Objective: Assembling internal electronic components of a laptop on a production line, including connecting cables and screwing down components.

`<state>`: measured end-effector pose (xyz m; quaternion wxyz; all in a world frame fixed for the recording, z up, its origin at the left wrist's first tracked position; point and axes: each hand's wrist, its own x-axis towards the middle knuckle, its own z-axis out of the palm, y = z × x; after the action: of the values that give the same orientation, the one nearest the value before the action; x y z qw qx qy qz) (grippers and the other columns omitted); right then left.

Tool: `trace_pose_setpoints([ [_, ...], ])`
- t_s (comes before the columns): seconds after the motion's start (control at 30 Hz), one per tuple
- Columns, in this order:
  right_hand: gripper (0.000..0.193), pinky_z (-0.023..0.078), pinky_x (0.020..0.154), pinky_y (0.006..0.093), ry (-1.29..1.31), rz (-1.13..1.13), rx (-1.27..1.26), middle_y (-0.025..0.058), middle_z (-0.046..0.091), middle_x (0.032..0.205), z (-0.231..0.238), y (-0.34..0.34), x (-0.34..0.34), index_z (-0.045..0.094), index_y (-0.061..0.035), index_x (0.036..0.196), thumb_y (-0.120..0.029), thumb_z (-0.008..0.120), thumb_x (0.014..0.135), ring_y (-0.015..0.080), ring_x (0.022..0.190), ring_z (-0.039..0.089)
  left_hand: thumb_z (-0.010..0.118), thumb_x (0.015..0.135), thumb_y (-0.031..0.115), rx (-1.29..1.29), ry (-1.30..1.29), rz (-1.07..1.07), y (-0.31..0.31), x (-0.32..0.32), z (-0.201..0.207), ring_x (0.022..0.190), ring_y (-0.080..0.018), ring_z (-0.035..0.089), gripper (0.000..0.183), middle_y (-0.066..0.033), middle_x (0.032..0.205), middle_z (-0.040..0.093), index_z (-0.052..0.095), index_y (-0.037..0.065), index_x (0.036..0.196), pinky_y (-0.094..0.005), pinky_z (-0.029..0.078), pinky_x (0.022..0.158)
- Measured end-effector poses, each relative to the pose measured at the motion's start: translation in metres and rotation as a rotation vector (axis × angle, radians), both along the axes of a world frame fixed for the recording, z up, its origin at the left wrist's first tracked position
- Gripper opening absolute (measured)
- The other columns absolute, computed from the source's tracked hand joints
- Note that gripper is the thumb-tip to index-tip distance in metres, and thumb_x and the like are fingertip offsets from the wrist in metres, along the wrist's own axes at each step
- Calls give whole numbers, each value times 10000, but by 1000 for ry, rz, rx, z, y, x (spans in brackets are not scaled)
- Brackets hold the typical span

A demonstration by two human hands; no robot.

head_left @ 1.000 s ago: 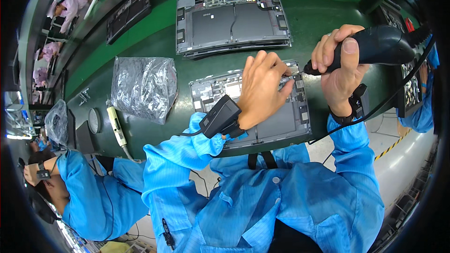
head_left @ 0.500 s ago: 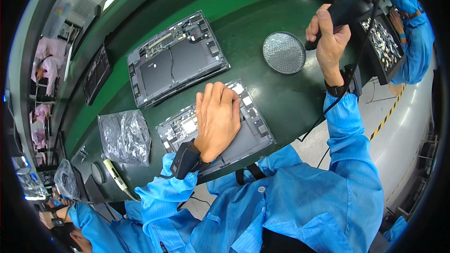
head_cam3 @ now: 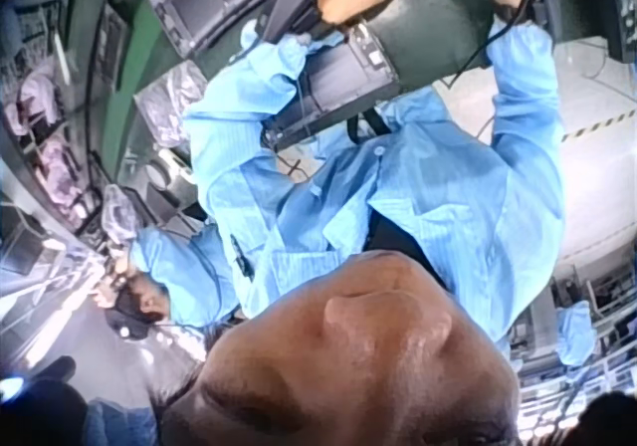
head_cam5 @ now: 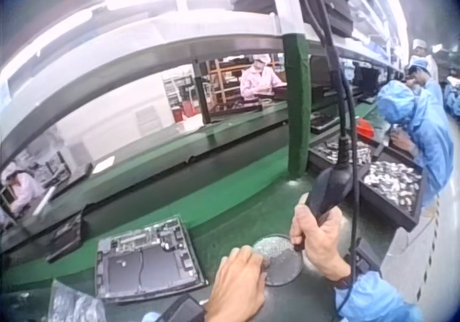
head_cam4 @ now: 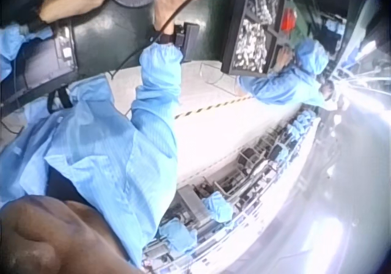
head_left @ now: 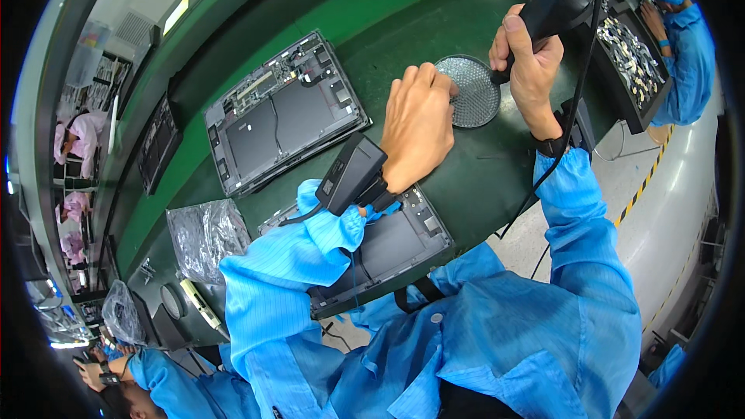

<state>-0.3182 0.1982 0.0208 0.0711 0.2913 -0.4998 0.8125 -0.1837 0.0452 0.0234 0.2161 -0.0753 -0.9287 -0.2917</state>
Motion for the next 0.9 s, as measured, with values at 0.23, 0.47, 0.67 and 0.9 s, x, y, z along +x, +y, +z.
trace_pose_setpoints([
  [0.23,159,420,505,251,8,-5,-7,-1,610,648,-1,-2,0,649,-29,1086,-157,743,1090,78,513,544,712,908,-37,35,-40,11,-12,26,26,1080,-356,647,202,-136,1071,659,724,23,1101,-466,491,945],
  [0.47,157,424,513,258,5,-37,31,5,611,650,-2,-2,1,646,-30,1085,-155,741,1091,86,527,555,764,890,-16,82,-76,90,-31,79,56,950,-309,675,166,-114,1021,696,759,30,1050,-427,494,885],
  [0.67,141,427,524,261,-11,-79,16,16,604,652,2,-8,6,665,-15,1114,-135,734,1089,91,535,548,808,866,13,39,-64,160,-39,125,52,995,-312,663,167,-101,1034,704,775,51,1025,-420,462,875],
  [0.9,233,471,528,334,55,75,-141,57,553,659,62,-22,55,638,14,1146,-219,633,1134,151,523,521,883,796,87,15,-15,302,-41,158,2,1115,-348,654,346,-111,1264,700,730,64,1106,-435,481,985],
])
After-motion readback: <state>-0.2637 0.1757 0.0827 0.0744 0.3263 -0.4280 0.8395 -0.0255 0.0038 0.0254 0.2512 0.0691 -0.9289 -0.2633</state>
